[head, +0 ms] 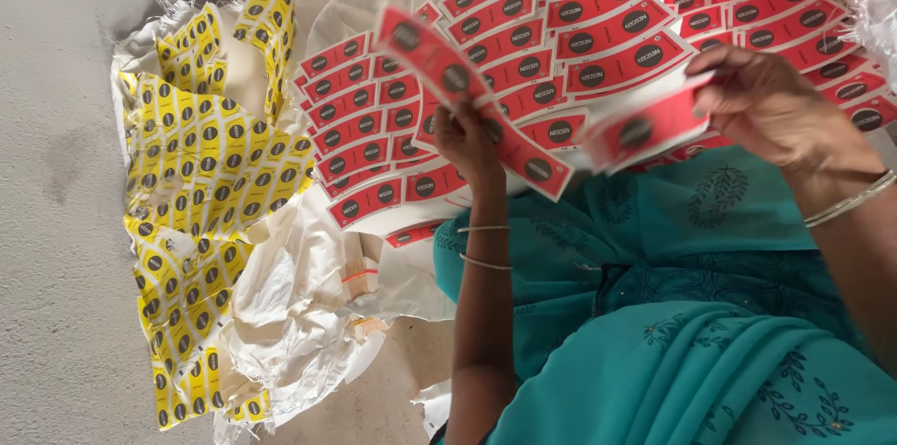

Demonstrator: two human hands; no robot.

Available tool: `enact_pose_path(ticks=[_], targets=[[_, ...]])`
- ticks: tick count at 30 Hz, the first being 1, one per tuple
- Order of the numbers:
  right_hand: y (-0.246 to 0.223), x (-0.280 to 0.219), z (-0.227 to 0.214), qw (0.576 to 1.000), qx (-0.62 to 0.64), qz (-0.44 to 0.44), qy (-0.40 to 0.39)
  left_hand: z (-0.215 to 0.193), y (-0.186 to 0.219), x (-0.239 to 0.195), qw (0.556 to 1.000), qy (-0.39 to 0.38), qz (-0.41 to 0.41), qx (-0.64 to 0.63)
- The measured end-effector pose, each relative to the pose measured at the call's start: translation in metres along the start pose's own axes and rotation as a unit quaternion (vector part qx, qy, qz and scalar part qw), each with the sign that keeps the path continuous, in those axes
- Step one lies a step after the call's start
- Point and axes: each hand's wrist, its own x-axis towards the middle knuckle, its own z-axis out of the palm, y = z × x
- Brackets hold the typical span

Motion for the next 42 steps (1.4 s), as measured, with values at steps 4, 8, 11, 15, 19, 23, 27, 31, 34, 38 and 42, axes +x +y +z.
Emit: enact_pose_path(ticks=[4,8,11,15,19,23,27,31,34,38,42], targets=[[0.018,0.017,0.008,0.969,0.240,-0.024,-0.055,0.018,0.006,-0.031,0.968,-0.133,0.115,0.182],[0.040,0.046,0.043,0.973,0.200,-0.094,-0.058,0.031,0.028,-0.062,0.950,-0.267,0.044,0.153],[0.030,0.052,0.062,0.977,0.179,-0.116,0.008,0.027,0.033,-0.074,0.922,-0.370,-0.117,0.011],[0.014,0.047,0.065,0.975,0.173,-0.130,0.056,0.013,0.025,-0.107,0.827,-0.483,-0.268,-0.106],[0.016,0.042,0.065,0.962,0.222,-0.144,0.066,0.031,0.032,-0.128,0.847,-0.409,-0.290,-0.174],[0.023,0.034,0.056,0.956,0.239,-0.142,0.093,0.037,0.035,-0.129,0.878,-0.383,-0.279,-0.073],[0.021,0.050,0.027,0.968,0.167,-0.174,0.063,0.026,0.014,-0.131,0.844,-0.450,-0.290,-0.048],[-0.034,0.035,-0.001,0.959,-0.010,-0.279,-0.048,0.000,0.003,-0.108,0.778,-0.485,-0.379,-0.131],[-0.083,0.012,0.031,0.828,-0.449,-0.207,-0.265,-0.001,-0.004,-0.089,0.766,-0.419,-0.462,-0.159],[-0.059,0.000,0.107,0.678,-0.690,-0.021,-0.252,0.013,0.000,-0.090,0.710,-0.424,-0.495,-0.267],[-0.030,0.016,0.117,0.719,-0.582,-0.265,-0.272,0.015,0.002,-0.101,0.690,-0.446,-0.464,-0.332]])
